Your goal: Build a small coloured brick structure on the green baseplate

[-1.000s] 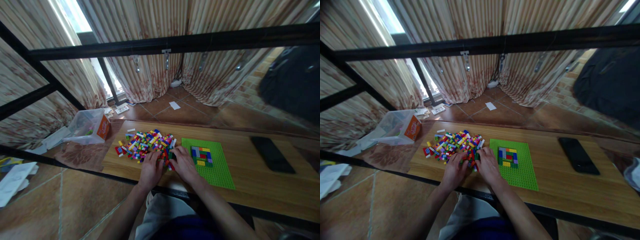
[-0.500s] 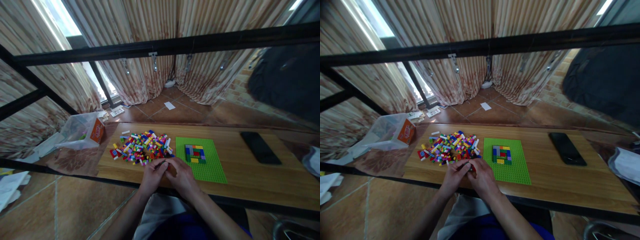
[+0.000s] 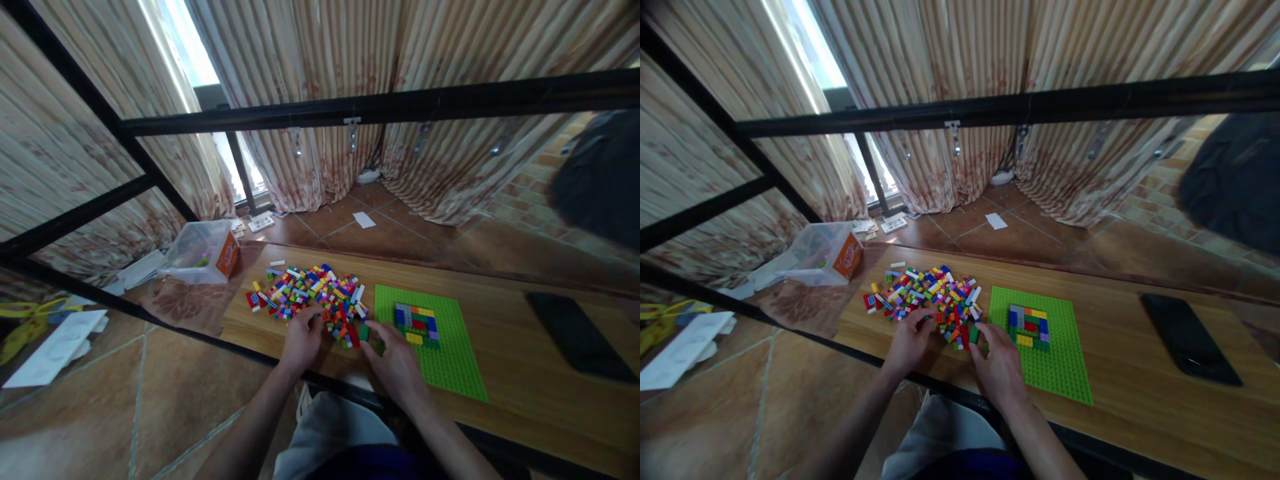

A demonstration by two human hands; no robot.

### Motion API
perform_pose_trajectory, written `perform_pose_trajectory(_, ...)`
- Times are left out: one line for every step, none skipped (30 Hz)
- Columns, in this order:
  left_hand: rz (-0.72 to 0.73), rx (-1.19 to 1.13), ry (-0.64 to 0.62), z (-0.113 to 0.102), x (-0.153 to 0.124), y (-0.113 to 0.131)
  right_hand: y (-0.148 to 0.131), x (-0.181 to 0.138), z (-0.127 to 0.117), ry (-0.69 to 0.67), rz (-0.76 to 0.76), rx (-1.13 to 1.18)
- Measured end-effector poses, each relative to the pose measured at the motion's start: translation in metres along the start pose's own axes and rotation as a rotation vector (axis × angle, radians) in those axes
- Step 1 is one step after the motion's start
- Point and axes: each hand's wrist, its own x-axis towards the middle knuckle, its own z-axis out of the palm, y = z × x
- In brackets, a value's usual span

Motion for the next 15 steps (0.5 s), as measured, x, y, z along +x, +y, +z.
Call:
perform_pose_trajectory(0.031,0.06,0.015,-0.004,0.004,-0.001,0.002,0.002,0.001,-0.008,-0.001,-0.026)
perform_pose_trajectory(0.057,0.113,0.025,-0.006,0.008,-0.001,0.003,0.004,0.003,-0.016,-0.005,-0.05)
perform_pose_trajectory(0.08,0.151,0.033,-0.008,0.011,-0.002,0.004,0.005,0.004,-0.024,-0.011,-0.07)
perform_pose_trajectory(0.097,0.176,0.042,-0.009,0.013,-0.002,0.004,0.006,0.005,-0.029,-0.016,-0.085)
perform_pose_trajectory(0.11,0.189,0.052,-0.009,0.014,-0.003,0.005,0.007,0.007,-0.033,-0.022,-0.094)
perform_pose_trajectory(0.121,0.19,0.065,-0.008,0.015,-0.004,0.005,0.008,0.008,-0.039,-0.025,-0.098)
perform_pose_trajectory(0.131,0.183,0.077,-0.007,0.015,-0.005,0.005,0.008,0.009,-0.047,-0.026,-0.097)
perform_pose_trajectory(0.142,0.174,0.088,-0.006,0.014,-0.007,0.005,0.009,0.01,-0.056,-0.025,-0.093)
perform_pose_trajectory(0.152,0.165,0.096,-0.005,0.012,-0.009,0.006,0.009,0.011,-0.064,-0.024,-0.089)
perform_pose_trajectory(0.16,0.158,0.1,-0.005,0.011,-0.01,0.006,0.01,0.011,-0.074,-0.021,-0.085)
perform_pose_trajectory(0.167,0.152,0.104,-0.004,0.009,-0.012,0.007,0.01,0.012,-0.083,-0.018,-0.084)
perform_pose_trajectory(0.172,0.147,0.109,-0.004,0.007,-0.013,0.007,0.01,0.012,-0.091,-0.014,-0.085)
perform_pose_trajectory(0.177,0.144,0.115,-0.005,0.005,-0.014,0.008,0.011,0.012,-0.098,-0.009,-0.089)
perform_pose_trajectory(0.182,0.143,0.119,-0.006,0.004,-0.014,0.008,0.011,0.013,-0.107,-0.005,-0.094)
perform_pose_trajectory(0.185,0.144,0.124,-0.007,0.003,-0.014,0.008,0.011,0.013,-0.114,-0.001,-0.099)
